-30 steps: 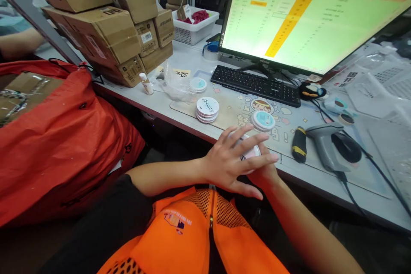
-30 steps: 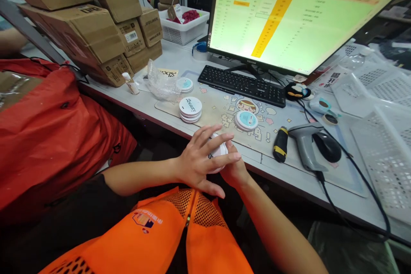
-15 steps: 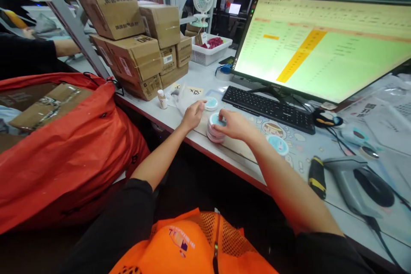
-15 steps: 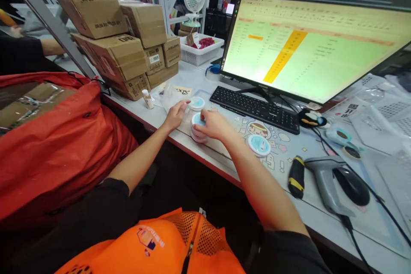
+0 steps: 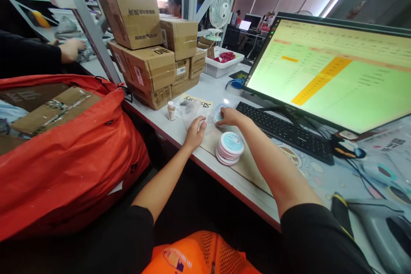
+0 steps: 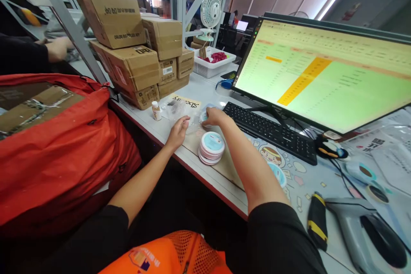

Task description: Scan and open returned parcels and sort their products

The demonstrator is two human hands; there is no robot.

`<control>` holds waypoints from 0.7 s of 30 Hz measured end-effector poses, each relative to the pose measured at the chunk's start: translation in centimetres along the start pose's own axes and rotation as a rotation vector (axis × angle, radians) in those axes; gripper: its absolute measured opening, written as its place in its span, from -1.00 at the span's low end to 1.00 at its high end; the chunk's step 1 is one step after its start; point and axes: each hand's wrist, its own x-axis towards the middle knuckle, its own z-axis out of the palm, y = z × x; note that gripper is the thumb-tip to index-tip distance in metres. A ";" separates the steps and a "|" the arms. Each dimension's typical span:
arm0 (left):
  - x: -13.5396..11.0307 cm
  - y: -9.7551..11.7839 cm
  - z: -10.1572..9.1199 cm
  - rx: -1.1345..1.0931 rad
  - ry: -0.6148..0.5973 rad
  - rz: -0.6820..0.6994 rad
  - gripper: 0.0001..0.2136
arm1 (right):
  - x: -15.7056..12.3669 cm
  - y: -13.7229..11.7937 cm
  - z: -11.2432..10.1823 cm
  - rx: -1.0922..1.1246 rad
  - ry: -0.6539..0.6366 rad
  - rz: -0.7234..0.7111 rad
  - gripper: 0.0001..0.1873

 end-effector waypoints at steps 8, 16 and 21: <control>-3.8 5.0 -0.9 0.037 0.205 0.551 -0.33 | -17.3 2.6 -3.0 1.013 0.564 -0.090 -0.44; -15.5 14.1 1.4 -0.162 -0.322 1.010 -0.37 | -34.5 -6.0 9.8 1.380 0.348 -0.088 -0.45; -20.1 13.2 1.3 -0.351 -0.413 0.529 -0.51 | -36.7 -7.0 12.8 1.302 0.442 -0.109 -0.63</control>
